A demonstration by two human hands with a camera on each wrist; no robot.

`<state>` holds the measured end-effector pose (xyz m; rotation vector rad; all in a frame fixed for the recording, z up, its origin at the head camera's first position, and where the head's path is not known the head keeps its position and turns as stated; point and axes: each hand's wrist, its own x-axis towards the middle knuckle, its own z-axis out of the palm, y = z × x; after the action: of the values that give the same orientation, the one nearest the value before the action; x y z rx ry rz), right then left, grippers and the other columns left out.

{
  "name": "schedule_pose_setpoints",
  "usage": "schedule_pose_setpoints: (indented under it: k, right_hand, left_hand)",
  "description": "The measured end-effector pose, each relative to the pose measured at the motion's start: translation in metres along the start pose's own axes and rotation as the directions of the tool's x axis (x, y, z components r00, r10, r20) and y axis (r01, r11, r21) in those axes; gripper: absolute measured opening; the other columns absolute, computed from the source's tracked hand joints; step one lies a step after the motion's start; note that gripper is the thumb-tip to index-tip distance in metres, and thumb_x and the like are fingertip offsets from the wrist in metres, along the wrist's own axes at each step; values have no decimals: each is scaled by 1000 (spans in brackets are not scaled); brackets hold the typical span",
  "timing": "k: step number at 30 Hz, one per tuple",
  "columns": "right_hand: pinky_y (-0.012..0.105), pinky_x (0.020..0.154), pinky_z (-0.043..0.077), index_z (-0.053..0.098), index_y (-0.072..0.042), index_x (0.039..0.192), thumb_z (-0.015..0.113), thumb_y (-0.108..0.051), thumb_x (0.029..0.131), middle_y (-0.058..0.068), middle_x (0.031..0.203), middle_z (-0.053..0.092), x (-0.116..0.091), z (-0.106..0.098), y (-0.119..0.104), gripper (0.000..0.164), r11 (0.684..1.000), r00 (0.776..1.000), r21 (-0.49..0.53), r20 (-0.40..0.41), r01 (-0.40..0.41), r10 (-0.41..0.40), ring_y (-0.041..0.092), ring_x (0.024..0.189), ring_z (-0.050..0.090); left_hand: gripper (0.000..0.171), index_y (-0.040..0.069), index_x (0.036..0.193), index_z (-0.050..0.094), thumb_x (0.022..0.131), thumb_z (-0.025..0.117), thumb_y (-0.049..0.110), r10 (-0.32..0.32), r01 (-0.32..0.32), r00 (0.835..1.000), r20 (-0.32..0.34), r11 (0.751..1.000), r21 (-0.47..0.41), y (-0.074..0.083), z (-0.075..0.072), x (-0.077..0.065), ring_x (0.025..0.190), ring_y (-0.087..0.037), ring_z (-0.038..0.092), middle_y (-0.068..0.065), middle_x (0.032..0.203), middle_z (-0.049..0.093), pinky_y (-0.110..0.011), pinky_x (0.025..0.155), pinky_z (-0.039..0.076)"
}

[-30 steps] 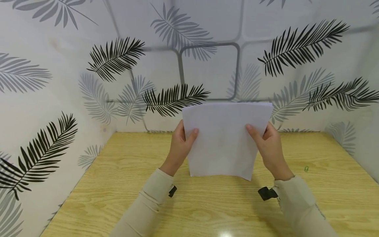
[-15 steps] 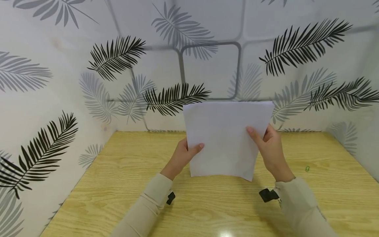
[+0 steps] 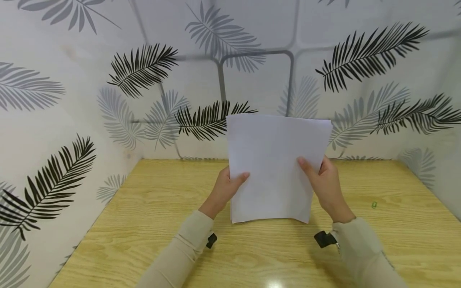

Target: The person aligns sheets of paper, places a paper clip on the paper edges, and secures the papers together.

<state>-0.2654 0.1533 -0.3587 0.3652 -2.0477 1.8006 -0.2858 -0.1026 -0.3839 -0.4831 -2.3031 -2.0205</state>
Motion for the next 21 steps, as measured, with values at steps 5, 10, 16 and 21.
schedule_pose_setpoints:
  k: [5, 10, 16, 21]
  right_hand:
    - [23, 75, 51, 51, 2, 130, 60, -35, 95, 9, 116, 62, 0, 0, -11, 51, 986, 992, -106, -14, -129, 128, 4, 90, 61]
    - [35, 91, 44, 44, 3, 139, 59, -42, 94, 20, 135, 51, 0, -1, -18, 65, 950, 955, -103, -33, -295, 294, 15, 107, 55]
    - [38, 96, 40, 41, 3, 141, 61, -42, 93, 19, 139, 48, 0, -2, -18, 68, 920, 923, -82, -56, -384, 381, 21, 113, 51]
    - [35, 90, 43, 43, 4, 140, 62, -42, 92, 21, 137, 49, -1, -4, -17, 69, 915, 919, -90, -23, -393, 392, 14, 103, 54]
  left_hand:
    - [38, 0, 129, 52, 94, 61, 11, 21, -17, 999, -47, 998, 66, 8, 5, -2, 95, -24, 60, -18, 115, 60, -41, 83, 51]
    - [41, 0, 130, 50, 93, 60, 12, 12, -6, 998, -62, 996, 92, 14, 11, -5, 100, -27, 59, -19, 117, 59, -44, 86, 50]
    - [40, -2, 130, 48, 96, 59, 15, 38, -33, 997, -69, 997, 70, 13, 17, -10, 91, -24, 61, -20, 111, 60, -40, 80, 52]
    - [36, -4, 129, 49, 97, 55, 9, 70, -69, 996, -50, 998, 8, 9, 19, -13, 89, -19, 60, -22, 112, 59, -35, 79, 51]
